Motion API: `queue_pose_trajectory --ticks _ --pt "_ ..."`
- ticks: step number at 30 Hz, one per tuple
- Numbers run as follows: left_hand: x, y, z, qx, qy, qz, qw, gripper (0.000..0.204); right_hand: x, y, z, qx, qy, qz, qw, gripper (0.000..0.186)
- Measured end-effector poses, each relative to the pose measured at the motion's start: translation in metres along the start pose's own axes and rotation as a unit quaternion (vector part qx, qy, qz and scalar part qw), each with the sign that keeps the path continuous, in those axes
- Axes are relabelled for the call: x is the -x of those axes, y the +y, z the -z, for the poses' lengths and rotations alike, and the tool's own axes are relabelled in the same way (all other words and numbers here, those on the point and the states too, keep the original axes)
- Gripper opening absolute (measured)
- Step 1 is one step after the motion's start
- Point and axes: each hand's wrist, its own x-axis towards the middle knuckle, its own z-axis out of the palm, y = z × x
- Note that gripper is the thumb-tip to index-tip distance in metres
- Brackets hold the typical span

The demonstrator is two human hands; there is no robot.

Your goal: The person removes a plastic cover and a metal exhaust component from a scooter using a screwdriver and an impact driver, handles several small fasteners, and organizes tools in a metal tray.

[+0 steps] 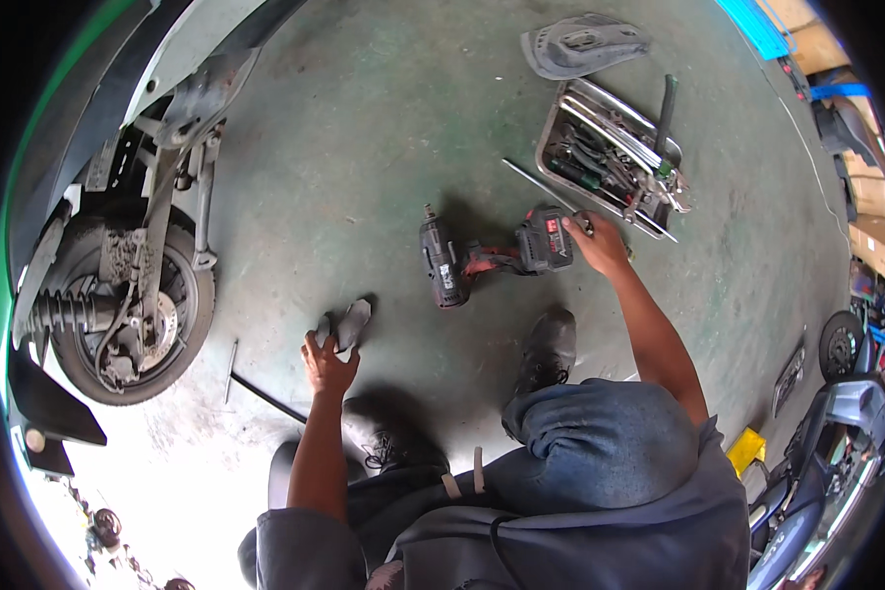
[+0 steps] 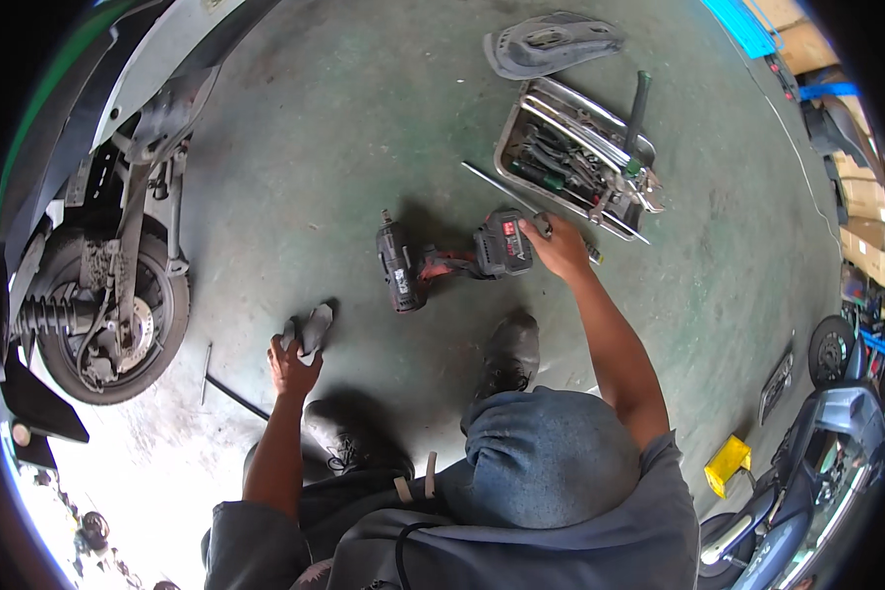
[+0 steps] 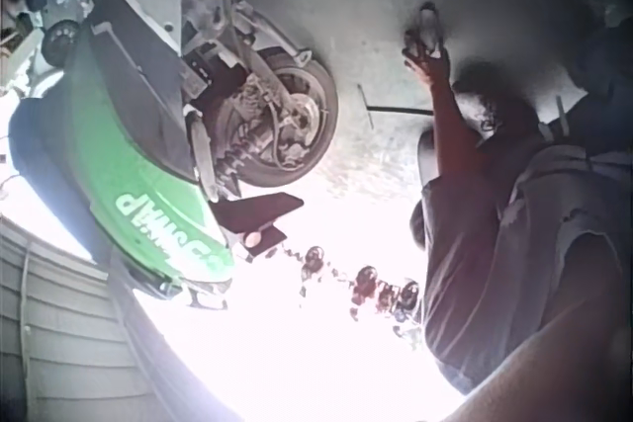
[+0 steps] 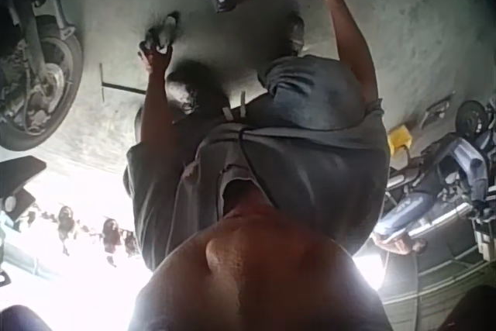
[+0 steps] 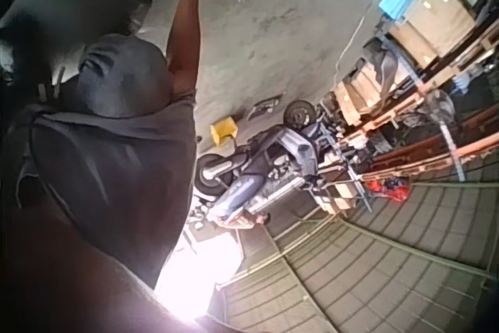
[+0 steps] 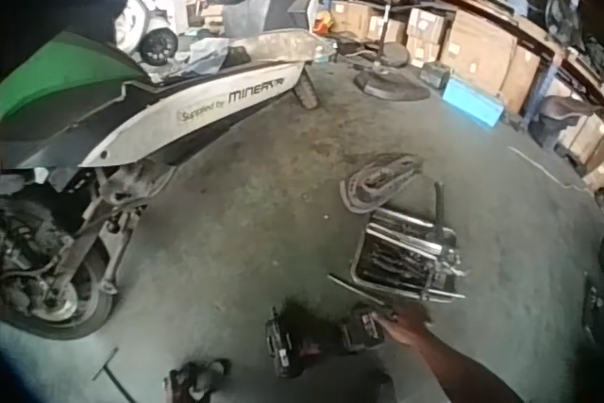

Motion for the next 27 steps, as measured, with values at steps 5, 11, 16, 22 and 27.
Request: queue_pose_trajectory --ticks 5,11,16,22,27 --pt "-0.008 0.004 -0.014 0.041 -0.003 -0.044 0.998 0.032 -0.008 -0.004 -0.014 0.141 0.090 0.214 0.962 0.079" --pt "-0.018 0.001 -0.009 0.124 0.039 0.020 0.991 0.019 0.044 -0.096 -0.024 0.249 0.059 0.443 0.859 0.066" --pt "-0.062 0.093 0.031 0.308 0.143 0.036 0.940 0.018 0.045 -0.087 -0.076 0.362 0.028 0.414 0.835 0.050" --pt "-0.122 0.153 0.039 0.726 -0.129 0.053 0.673 0.032 0.029 -0.086 -0.078 0.343 0.014 0.418 0.841 0.035" --pt "-0.160 0.191 0.040 0.713 -0.255 0.074 0.649 0.040 0.059 -0.085 -0.074 0.335 -0.059 0.386 0.858 0.036"
